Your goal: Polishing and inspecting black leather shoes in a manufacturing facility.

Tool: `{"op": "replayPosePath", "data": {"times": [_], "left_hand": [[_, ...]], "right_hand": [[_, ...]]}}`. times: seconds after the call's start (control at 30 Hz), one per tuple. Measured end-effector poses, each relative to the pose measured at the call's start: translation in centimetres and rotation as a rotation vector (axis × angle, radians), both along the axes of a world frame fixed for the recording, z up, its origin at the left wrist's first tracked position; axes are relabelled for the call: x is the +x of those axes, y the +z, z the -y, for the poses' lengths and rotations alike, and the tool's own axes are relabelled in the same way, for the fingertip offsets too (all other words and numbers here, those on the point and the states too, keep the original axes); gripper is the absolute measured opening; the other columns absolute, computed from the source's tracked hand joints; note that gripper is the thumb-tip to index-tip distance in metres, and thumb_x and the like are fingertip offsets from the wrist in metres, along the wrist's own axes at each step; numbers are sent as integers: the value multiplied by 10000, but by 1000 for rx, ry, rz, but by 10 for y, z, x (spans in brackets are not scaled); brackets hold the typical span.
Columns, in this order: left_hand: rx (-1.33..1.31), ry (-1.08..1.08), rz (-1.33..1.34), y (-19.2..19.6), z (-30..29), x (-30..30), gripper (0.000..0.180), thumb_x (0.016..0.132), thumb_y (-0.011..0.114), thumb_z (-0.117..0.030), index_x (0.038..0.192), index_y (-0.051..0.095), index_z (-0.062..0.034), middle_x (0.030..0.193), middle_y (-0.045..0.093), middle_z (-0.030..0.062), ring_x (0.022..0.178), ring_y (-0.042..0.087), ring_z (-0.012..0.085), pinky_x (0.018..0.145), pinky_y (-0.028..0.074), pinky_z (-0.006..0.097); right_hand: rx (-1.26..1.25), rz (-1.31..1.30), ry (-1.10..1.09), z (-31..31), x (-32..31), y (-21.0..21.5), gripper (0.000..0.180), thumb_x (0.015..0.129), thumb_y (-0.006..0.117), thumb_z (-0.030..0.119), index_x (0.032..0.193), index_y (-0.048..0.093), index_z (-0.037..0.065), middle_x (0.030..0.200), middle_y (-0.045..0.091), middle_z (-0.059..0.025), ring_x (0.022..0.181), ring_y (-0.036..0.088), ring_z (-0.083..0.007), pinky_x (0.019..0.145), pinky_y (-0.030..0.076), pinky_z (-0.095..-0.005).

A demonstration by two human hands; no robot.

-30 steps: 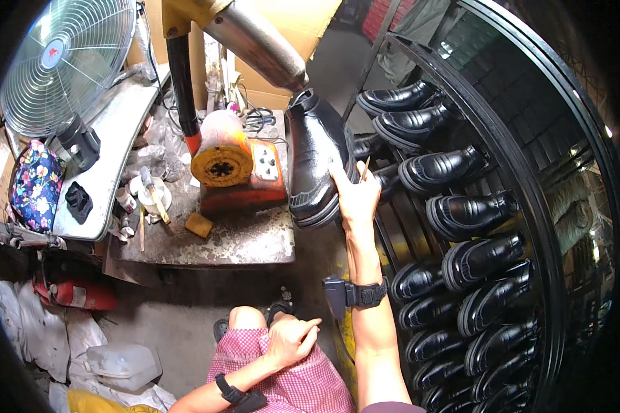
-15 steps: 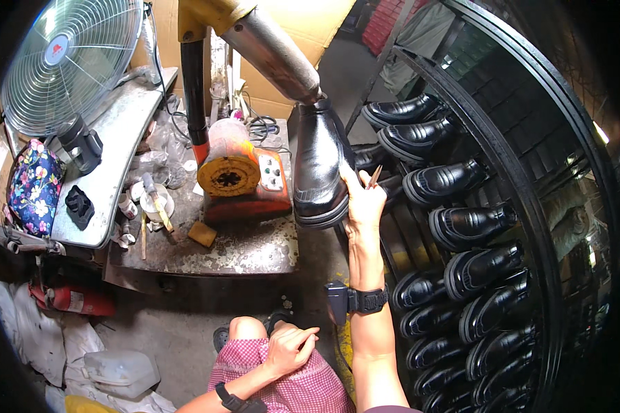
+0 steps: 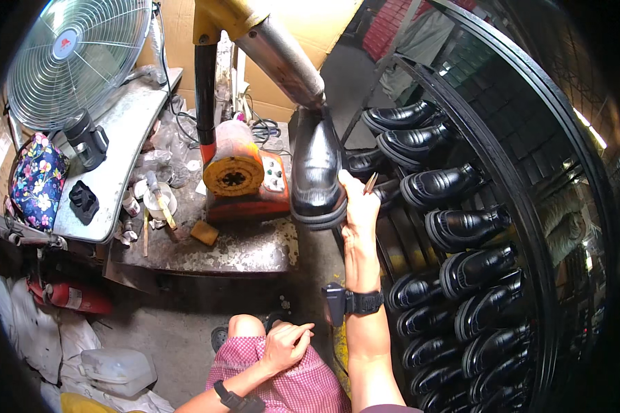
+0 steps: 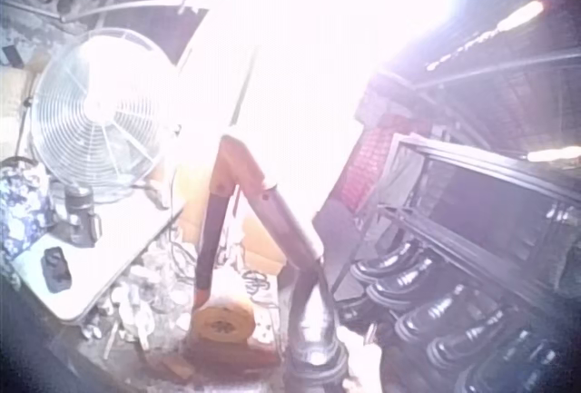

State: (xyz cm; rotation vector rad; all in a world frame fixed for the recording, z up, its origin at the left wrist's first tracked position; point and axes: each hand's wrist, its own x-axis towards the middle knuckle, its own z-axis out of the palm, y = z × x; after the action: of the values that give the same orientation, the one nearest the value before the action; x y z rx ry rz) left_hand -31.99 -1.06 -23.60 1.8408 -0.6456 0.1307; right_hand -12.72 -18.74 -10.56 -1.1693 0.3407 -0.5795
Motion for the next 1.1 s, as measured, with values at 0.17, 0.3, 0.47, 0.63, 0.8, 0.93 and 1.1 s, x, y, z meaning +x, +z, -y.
{"op": "replayPosePath", "data": {"times": [0.17,0.3,0.47,0.63,0.8,0.93,1.1], "left_hand": [[-451,-1,-537,-6,-6,-1,173,863,490,-27,978,599,42,816,639,110,668,609,133,606,506,239],[-570,190,-413,8,-40,34,224,857,482,2,1069,545,35,945,592,115,745,594,140,642,500,236],[-151,449,127,75,-48,71,464,678,729,-168,1066,533,-9,986,542,112,956,504,244,822,437,325],[-18,341,224,87,-38,63,358,634,756,-267,846,579,-40,879,564,93,841,521,265,726,449,344],[13,336,286,94,-68,47,172,722,652,-191,710,552,-51,698,510,62,640,496,231,573,444,342],[-98,394,301,78,-79,56,128,771,591,-128,705,518,-47,671,488,85,581,527,259,525,442,353],[-310,499,144,89,-126,66,73,834,545,-76,830,587,-16,791,576,103,703,590,236,610,472,304]], "right_hand": [[-90,-142,-13,0,-80,-32,486,740,698,70,1145,487,-97,898,601,-81,755,569,-113,749,443,-231],[-199,-290,101,-19,-157,-33,549,733,665,-4,1212,421,-117,1033,579,-135,826,585,-150,774,471,-256],[-170,-330,184,-41,-220,-25,571,706,637,-76,1228,407,-108,1090,561,-161,913,587,-187,841,461,-290],[-174,-354,168,-45,-260,-33,610,668,633,-81,1232,402,-110,1102,548,-184,936,581,-225,859,454,-326],[-415,-562,298,-44,-277,-34,529,733,613,67,1210,434,-73,1040,571,-148,833,596,-162,757,494,-273],[-425,-449,532,-33,-258,-72,713,825,598,175,1391,177,66,1161,527,-100,999,507,-202,875,400,-332],[-246,-362,570,-57,-239,-65,634,808,589,163,1328,256,22,1122,544,-115,966,533,-200,853,422,-322]]}}
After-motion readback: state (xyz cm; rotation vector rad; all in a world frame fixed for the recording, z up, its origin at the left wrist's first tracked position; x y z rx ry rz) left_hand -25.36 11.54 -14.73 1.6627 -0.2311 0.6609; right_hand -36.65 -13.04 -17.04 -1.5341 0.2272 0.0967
